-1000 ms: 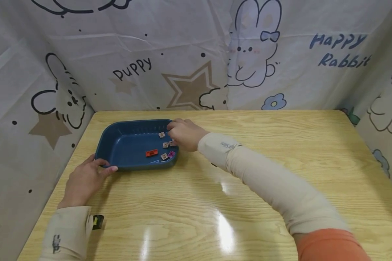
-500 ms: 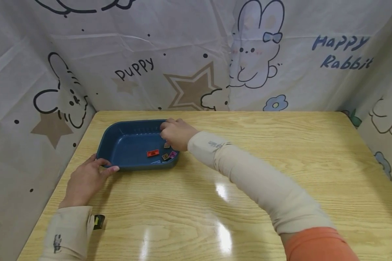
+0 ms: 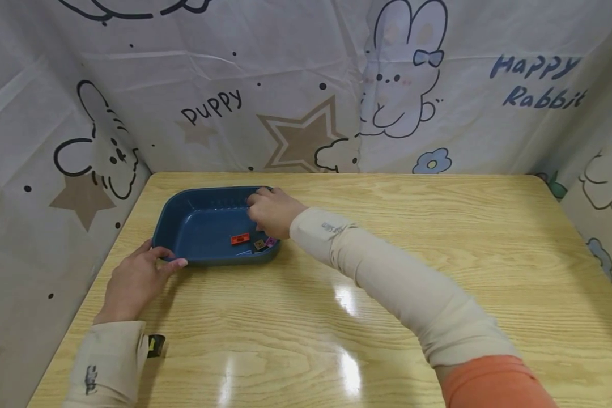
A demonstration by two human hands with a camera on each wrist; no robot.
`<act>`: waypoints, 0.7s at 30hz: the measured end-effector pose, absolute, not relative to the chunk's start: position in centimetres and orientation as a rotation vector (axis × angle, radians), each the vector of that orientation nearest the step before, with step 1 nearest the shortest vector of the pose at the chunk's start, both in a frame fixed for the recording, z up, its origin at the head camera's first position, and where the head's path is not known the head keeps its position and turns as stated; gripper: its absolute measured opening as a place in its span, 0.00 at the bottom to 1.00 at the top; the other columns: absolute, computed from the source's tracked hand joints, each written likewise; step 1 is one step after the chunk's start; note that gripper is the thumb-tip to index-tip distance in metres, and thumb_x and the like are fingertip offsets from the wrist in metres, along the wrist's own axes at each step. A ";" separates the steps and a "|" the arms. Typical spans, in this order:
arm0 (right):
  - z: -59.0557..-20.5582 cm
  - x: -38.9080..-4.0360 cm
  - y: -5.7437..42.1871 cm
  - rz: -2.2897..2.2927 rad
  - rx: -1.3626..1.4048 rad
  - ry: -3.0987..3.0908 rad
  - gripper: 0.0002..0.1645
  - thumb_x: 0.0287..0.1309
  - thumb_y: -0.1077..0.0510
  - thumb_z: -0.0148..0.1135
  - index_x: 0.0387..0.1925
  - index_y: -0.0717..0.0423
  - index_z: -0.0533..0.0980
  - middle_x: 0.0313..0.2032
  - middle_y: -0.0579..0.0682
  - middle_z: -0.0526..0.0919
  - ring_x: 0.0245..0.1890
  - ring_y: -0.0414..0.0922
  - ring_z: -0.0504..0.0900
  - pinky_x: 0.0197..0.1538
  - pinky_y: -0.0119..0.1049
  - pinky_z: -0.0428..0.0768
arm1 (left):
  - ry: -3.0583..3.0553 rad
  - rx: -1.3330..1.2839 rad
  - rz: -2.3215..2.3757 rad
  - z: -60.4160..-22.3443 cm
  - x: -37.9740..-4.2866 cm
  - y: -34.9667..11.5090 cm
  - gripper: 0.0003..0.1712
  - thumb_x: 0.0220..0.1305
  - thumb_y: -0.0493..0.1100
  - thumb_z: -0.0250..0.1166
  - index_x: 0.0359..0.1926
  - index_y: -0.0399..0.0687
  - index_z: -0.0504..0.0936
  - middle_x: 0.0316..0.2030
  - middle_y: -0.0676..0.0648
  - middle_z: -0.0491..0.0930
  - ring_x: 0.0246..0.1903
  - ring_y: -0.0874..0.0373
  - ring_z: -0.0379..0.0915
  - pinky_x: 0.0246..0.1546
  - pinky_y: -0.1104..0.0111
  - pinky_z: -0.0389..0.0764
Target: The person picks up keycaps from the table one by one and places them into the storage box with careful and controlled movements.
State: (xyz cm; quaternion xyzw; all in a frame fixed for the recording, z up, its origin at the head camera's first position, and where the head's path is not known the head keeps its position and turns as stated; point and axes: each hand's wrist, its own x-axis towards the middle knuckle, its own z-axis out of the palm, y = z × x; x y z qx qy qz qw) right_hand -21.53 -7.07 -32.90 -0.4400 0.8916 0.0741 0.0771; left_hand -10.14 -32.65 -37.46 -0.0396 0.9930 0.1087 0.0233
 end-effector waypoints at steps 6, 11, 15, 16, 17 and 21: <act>-32.9 -21.4 -7.0 0.246 -1.312 2.688 0.19 0.66 0.49 0.56 0.57 0.46 0.77 0.68 0.48 0.68 0.69 0.47 0.65 0.69 0.45 0.71 | 3.066 -0.134 0.338 -37.4 -10.0 -32.5 0.34 0.63 0.65 0.56 0.46 0.36 0.81 0.61 0.20 0.63 0.60 0.25 0.62 0.52 0.35 0.70; -33.4 -21.4 -6.7 0.215 -1.291 2.714 0.22 0.66 0.45 0.56 0.58 0.47 0.76 0.68 0.49 0.67 0.69 0.49 0.65 0.69 0.47 0.70 | 3.052 -0.139 0.323 -37.4 -10.2 -32.5 0.34 0.64 0.65 0.56 0.47 0.36 0.81 0.62 0.20 0.63 0.60 0.25 0.62 0.52 0.35 0.70; -33.7 -21.4 -6.0 0.110 -1.234 2.739 0.25 0.67 0.43 0.53 0.61 0.47 0.73 0.68 0.50 0.68 0.69 0.49 0.65 0.69 0.48 0.69 | 3.060 -0.118 0.314 -37.4 -10.2 -32.6 0.33 0.64 0.64 0.56 0.47 0.36 0.81 0.61 0.20 0.63 0.61 0.26 0.63 0.51 0.36 0.71; -33.8 -21.4 -5.8 0.083 -1.217 2.747 0.25 0.67 0.43 0.53 0.61 0.47 0.73 0.67 0.50 0.69 0.69 0.50 0.65 0.69 0.49 0.68 | 3.064 -0.110 0.314 -37.4 -10.2 -32.6 0.33 0.64 0.63 0.56 0.47 0.36 0.81 0.61 0.20 0.64 0.61 0.26 0.62 0.51 0.36 0.71; -33.8 -21.4 -5.5 0.062 -1.202 2.754 0.26 0.67 0.43 0.52 0.62 0.48 0.72 0.67 0.50 0.69 0.69 0.50 0.65 0.70 0.49 0.68 | 3.069 -0.099 0.310 -37.3 -10.2 -32.6 0.32 0.64 0.62 0.57 0.46 0.36 0.81 0.60 0.20 0.65 0.61 0.27 0.63 0.51 0.37 0.71; -34.0 -21.3 -4.0 0.003 -1.147 2.780 0.27 0.67 0.41 0.51 0.61 0.49 0.72 0.67 0.51 0.69 0.69 0.51 0.64 0.70 0.50 0.67 | 3.077 -0.068 0.300 -37.2 -10.3 -32.6 0.31 0.65 0.61 0.57 0.46 0.35 0.82 0.58 0.21 0.68 0.62 0.28 0.62 0.53 0.37 0.71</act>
